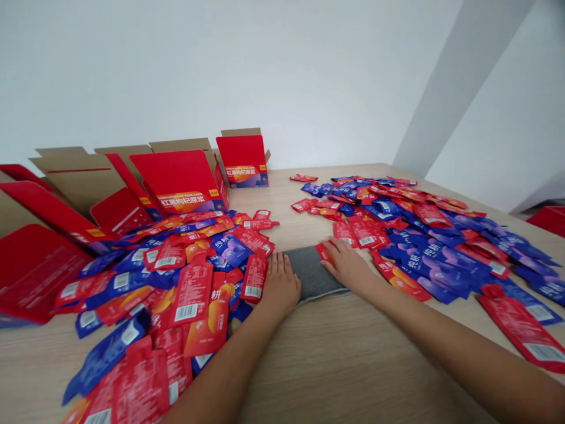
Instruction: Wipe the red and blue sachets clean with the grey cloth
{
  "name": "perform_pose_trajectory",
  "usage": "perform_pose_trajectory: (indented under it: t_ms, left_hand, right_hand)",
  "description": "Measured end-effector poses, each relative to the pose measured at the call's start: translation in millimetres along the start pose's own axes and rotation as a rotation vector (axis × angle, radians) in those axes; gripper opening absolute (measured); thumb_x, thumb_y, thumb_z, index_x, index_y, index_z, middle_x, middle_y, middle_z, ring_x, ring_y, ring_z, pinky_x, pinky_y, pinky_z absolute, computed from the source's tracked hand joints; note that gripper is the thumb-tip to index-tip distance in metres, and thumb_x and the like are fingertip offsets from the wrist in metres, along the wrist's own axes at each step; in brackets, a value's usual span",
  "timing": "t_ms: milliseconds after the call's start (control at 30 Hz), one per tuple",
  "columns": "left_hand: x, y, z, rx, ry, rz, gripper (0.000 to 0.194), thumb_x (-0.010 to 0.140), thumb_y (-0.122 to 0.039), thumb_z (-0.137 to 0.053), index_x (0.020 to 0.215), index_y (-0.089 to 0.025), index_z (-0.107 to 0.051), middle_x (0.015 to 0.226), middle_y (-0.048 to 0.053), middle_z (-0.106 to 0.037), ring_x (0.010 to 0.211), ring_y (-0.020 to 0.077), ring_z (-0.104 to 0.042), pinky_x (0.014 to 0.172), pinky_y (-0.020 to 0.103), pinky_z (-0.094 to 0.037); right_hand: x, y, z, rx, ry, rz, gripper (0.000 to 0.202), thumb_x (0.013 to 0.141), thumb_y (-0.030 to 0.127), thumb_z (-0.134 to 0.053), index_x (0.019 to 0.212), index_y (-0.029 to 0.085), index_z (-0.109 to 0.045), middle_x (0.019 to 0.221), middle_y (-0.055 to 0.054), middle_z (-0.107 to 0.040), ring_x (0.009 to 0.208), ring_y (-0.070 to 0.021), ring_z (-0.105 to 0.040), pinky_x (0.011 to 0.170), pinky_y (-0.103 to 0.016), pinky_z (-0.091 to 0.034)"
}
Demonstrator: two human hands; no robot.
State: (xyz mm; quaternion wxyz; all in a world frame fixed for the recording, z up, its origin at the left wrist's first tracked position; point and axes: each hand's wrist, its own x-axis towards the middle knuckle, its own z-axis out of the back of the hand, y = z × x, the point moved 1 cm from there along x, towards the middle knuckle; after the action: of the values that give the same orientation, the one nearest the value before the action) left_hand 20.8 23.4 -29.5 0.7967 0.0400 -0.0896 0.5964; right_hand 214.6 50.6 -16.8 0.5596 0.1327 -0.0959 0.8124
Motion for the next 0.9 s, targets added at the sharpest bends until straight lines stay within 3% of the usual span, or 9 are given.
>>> perform_pose_trajectory:
  t_ms: [100,167,267,433,533,667,767,900]
  left_hand:
    - [0.0,-0.5,2.5,-0.009,0.008,0.001,0.055,0.085,-0.023,-0.034,0.132,0.005,-0.039,0.142,0.025,-0.032,0.135,0.0316,-0.025,0.107,0.045,-0.028]
    - [0.0,-0.6,3.5,-0.011,0.009,-0.001,0.055,0.085,-0.023,-0.034,0.132,0.006,-0.040,0.142,0.026,-0.033,0.135,0.0318,-0.026,0.107,0.045,-0.029]
    - [-0.1,-0.7,4.3,-0.010,0.006,-0.007,0.054,0.086,-0.022,-0.034,0.131,0.006,-0.040,0.141,0.026,-0.034,0.135,0.0319,-0.026,0.107,0.045,-0.029]
    - [-1.0,-0.9,3.6,0.006,0.000,-0.021,0.054,0.085,-0.022,-0.036,0.132,0.006,-0.039,0.141,0.027,-0.033,0.135,0.0328,-0.025,0.107,0.046,-0.028]
    - [-0.9,-0.3,1.6,0.017,-0.006,-0.026,0.055,0.085,-0.022,-0.036,0.132,0.006,-0.039,0.141,0.027,-0.033,0.135,0.0327,-0.025,0.106,0.047,-0.029]
    - [-0.3,1.1,-1.3,0.011,0.005,-0.026,0.055,0.086,-0.023,-0.035,0.133,0.005,-0.039,0.142,0.027,-0.032,0.135,0.0338,-0.025,0.106,0.047,-0.029]
    - [-0.5,1.9,-2.1,0.006,0.004,-0.034,0.055,0.086,-0.023,-0.035,0.133,0.005,-0.038,0.142,0.027,-0.031,0.135,0.0340,-0.023,0.107,0.046,-0.029]
    - [-1.6,2.8,-2.6,0.004,0.011,-0.033,0.055,0.086,-0.023,-0.035,0.133,0.007,-0.037,0.143,0.027,-0.030,0.136,0.0328,-0.023,0.108,0.045,-0.026]
  right_hand:
    - [-4.4,3.4,14.0,-0.013,-0.012,-0.122,0.060,0.082,0.038,-0.055,0.132,0.009,-0.042,0.117,-0.019,-0.054,0.109,-0.0308,-0.050,0.089,-0.043,-0.044]
    - [-4.6,6.7,23.1,-0.014,0.002,-0.128,0.062,0.078,0.032,-0.060,0.134,0.010,-0.041,0.116,-0.018,-0.054,0.106,-0.0309,-0.050,0.086,-0.042,-0.045]
    - [0.1,17.9,37.6,0.008,-0.011,-0.083,0.060,0.077,0.021,-0.059,0.133,0.008,-0.041,0.116,-0.018,-0.052,0.106,-0.0308,-0.048,0.090,-0.041,-0.043]
    - [15.8,44.6,53.6,0.183,-0.130,0.081,0.046,0.084,0.015,-0.042,0.130,0.012,-0.044,0.119,-0.015,-0.053,0.111,-0.0255,-0.047,0.095,-0.042,-0.041]
    - [23.5,53.1,39.2,0.138,-0.009,0.158,0.045,0.083,0.008,-0.037,0.127,0.011,-0.049,0.124,-0.014,-0.055,0.114,-0.0231,-0.048,0.097,-0.039,-0.041]
    - [24.3,56.9,0.8,0.109,0.144,0.174,0.045,0.087,0.011,-0.032,0.130,0.008,-0.047,0.135,-0.014,-0.049,0.125,-0.0228,-0.043,0.101,-0.037,-0.038]
    - [20.3,55.1,-17.8,0.135,0.134,0.142,0.047,0.090,0.014,-0.028,0.134,0.009,-0.043,0.140,-0.012,-0.043,0.130,-0.0214,-0.037,0.103,-0.037,-0.035]
    - [14.6,39.1,-22.7,0.113,0.085,0.095,0.047,0.092,0.017,-0.027,0.137,0.011,-0.040,0.143,-0.011,-0.039,0.131,-0.0216,-0.036,0.101,-0.038,-0.037]
